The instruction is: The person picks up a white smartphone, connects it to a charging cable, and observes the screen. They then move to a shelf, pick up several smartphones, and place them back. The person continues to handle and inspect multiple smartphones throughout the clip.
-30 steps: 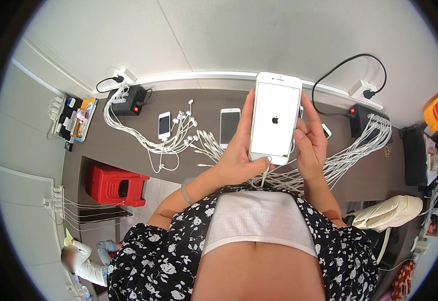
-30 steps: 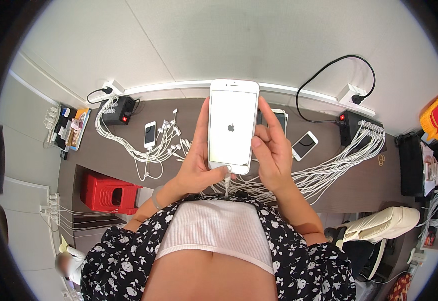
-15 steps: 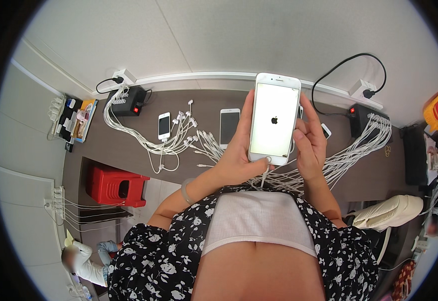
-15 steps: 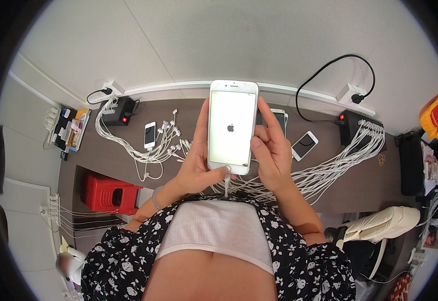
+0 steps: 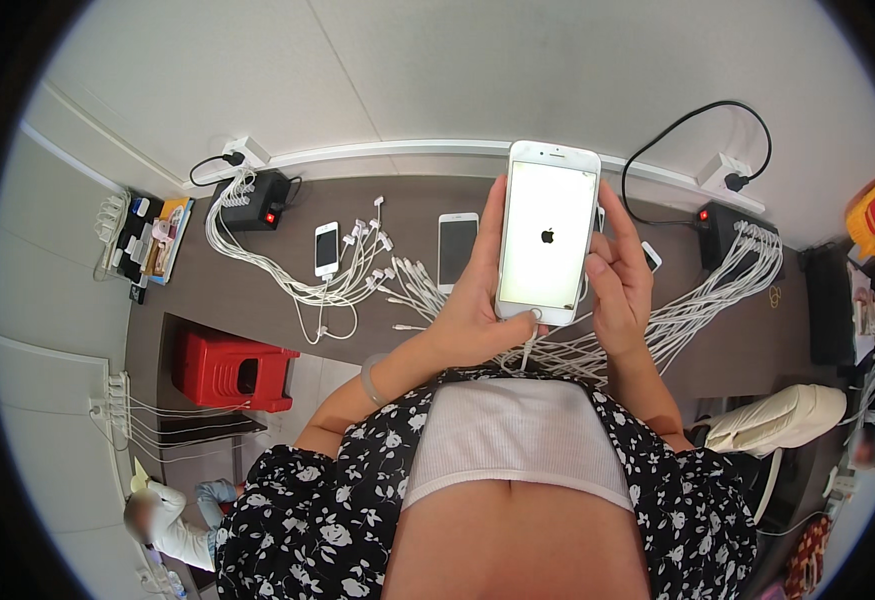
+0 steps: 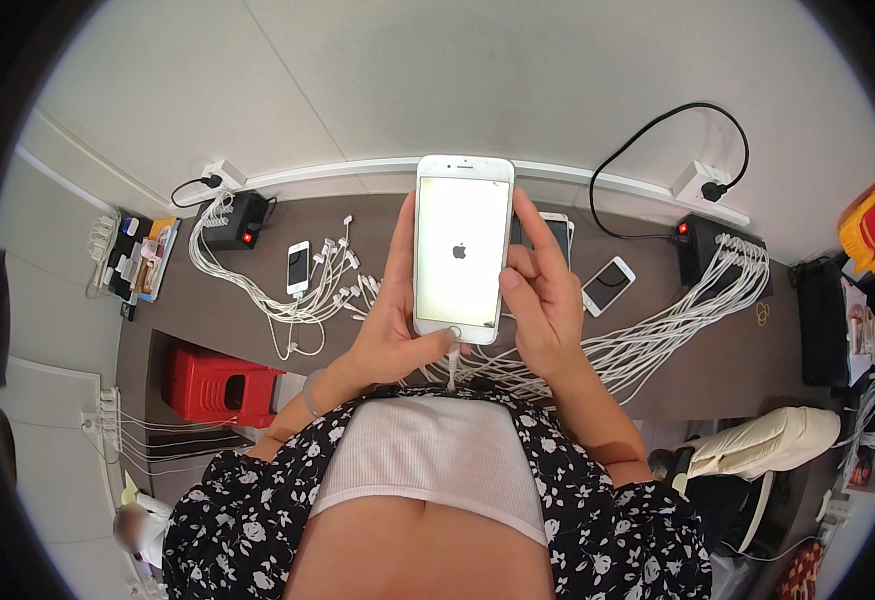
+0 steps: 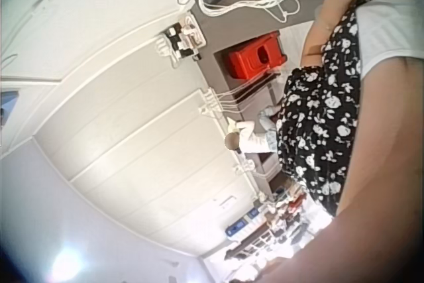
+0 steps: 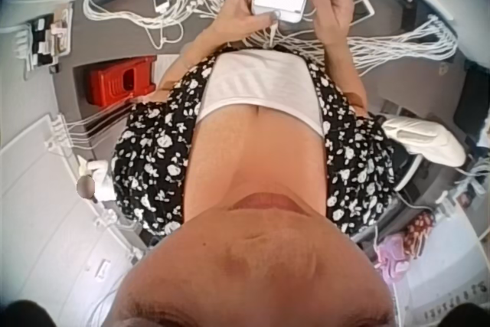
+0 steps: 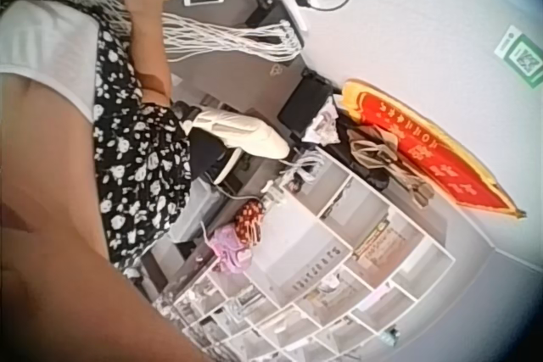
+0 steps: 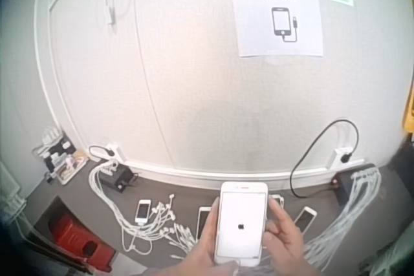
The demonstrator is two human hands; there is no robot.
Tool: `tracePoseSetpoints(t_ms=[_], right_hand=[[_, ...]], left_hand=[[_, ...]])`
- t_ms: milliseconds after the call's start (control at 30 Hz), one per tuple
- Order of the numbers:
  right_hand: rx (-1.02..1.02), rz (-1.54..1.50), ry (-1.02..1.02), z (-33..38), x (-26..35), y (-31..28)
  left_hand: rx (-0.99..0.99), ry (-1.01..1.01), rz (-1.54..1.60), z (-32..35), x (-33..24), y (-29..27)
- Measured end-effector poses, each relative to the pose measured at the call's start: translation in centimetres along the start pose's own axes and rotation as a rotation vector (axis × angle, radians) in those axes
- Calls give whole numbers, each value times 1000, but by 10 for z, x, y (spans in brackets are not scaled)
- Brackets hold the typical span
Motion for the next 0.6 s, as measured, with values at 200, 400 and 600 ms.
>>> tracePoseSetpoints(t_ms=[200, 400, 600], right_hand=[[-6, 0, -14, 0, 2, 1], [-1, 5, -13, -1, 3, 3], [10, 17, -12, 0, 2, 3]], left_hand=[[19, 3, -17, 0, 1, 0], [-1, 7, -3, 1, 1, -1], [9, 13, 34, 2, 0, -1]])
Point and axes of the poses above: each hand's wrist, its own z-axis away from the middle knuckle, its own y-axis out of the palm, x = y × z, the point moved 7 cm from there along -z, towards the middle knuckle, and after that the axes turned 3 degrees about -x, right-handed, at the moved point
